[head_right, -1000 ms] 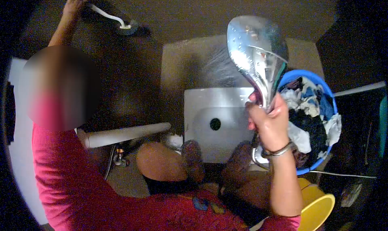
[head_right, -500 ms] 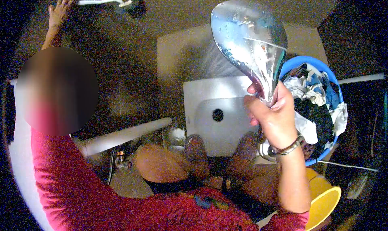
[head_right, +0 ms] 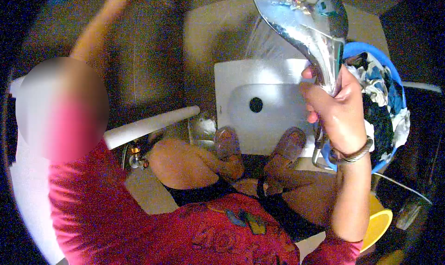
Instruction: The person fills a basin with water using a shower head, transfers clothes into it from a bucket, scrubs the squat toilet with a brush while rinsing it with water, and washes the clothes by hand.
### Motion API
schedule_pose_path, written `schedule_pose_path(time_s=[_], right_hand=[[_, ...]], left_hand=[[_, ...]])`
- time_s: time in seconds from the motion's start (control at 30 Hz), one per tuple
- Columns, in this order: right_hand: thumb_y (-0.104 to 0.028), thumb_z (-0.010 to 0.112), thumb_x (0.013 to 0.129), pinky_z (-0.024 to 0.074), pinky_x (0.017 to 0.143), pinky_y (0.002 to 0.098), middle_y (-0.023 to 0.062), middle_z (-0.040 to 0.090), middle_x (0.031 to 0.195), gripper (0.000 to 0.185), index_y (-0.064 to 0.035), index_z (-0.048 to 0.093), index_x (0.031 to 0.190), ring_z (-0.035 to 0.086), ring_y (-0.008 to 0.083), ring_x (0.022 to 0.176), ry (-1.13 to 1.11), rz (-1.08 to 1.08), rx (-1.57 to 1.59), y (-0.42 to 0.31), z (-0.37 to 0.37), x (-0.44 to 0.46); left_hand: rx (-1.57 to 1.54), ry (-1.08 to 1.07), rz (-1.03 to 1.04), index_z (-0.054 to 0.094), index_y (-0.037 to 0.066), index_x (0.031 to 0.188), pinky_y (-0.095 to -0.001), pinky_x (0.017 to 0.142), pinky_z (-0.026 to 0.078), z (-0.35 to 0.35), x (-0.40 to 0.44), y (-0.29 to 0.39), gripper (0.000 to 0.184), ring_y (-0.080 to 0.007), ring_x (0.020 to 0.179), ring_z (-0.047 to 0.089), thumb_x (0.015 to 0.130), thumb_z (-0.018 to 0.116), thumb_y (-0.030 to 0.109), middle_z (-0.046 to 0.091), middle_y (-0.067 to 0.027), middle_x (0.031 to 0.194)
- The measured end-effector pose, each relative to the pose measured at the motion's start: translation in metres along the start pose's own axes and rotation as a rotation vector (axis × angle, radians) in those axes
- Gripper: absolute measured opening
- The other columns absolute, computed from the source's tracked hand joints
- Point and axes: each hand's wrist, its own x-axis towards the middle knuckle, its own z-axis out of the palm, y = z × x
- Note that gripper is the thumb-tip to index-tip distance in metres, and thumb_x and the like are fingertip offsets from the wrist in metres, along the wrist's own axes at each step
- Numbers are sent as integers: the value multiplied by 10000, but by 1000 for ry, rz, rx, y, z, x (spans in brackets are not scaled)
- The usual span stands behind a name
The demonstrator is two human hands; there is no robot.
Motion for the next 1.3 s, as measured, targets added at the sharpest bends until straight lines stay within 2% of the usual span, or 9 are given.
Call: schedule_pose_path(time_s=[0.07, 0.13, 0.27, 0.37, 0.73, 1.03, 1.1, 1.2, 1.3], right_hand=[[-18, 599, 771, 377, 402, 194, -11, 537, 658, 176, -43, 548, 937, 459, 51, 451, 12, 2, -16, -3, -3, -2], [-16, 593, 770, 371, 402, 196, -9, 535, 660, 172, -45, 547, 933, 458, 55, 449, 50, -3, -34, -5, -3, -2], [-40, 610, 763, 363, 399, 200, -3, 531, 699, 178, -47, 537, 925, 451, 57, 447, 65, -26, -34, -2, -11, -12], [-55, 565, 781, 333, 391, 181, -28, 449, 629, 142, -59, 504, 909, 390, 40, 438, 166, -36, -50, 4, -12, -15], [-117, 536, 807, 345, 401, 187, -30, 426, 591, 196, -46, 482, 983, 385, 41, 449, 101, -94, -40, 6, -20, -5], [-88, 525, 802, 338, 387, 194, -24, 416, 550, 157, -48, 472, 944, 373, 54, 416, 142, -36, -48, 5, -3, -4], [-88, 543, 800, 335, 379, 200, -24, 393, 526, 197, -52, 445, 967, 361, 59, 398, 102, -43, -26, 6, -6, -4], [-79, 535, 803, 322, 352, 210, -23, 375, 516, 179, -57, 424, 942, 337, 61, 369, 163, -144, 5, 10, -9, -6], [-153, 579, 828, 311, 348, 203, -28, 375, 529, 225, -64, 412, 951, 344, 54, 379, 167, -129, -20, 3, -9, 0]], left_hand=[[216, 320, 212, 576, 34, 1029, -410, 746, 505, 113, 18, -23, 322, -299, 775, 632, 894, 507, 319, 633, -187, 864], [-33, -314, -5, 288, 173, 1393, -431, 988, 353, 165, -1, -1, 571, -240, 1276, 359, 856, 482, 158, 337, -101, 1424], [-171, -78, -54, 393, 2, 1200, -491, 845, 460, 376, -114, -29, 365, -432, 959, 576, 861, 428, 131, 587, -290, 1010], [-399, -221, -241, 417, -41, 1110, -522, 735, 479, 380, -222, -10, 293, -461, 793, 597, 896, 368, 154, 614, -273, 810], [-1155, -162, -600, 492, -8, 1072, -501, 716, 462, 369, -357, -7, 297, -415, 851, 590, 893, 426, 220, 609, -245, 905], [-645, 114, -544, 536, -33, 1105, -457, 855, 439, 454, -60, -36, 355, -384, 975, 571, 838, 527, 202, 604, -234, 1014], [99, -272, 114, 525, 7, 1157, -463, 893, 423, 439, 31, -81, 349, -372, 999, 564, 873, 463, 200, 581, -221, 1101], [196, -330, 322, 518, 37, 1185, -471, 897, 418, 410, 30, -39, 345, -371, 999, 564, 900, 414, 199, 581, -204, 1113], [-246, 511, 80, 559, 43, 1128, -476, 884, 425, 468, -17, 27, 319, -384, 994, 566, 913, 393, 211, 603, -202, 1065]])
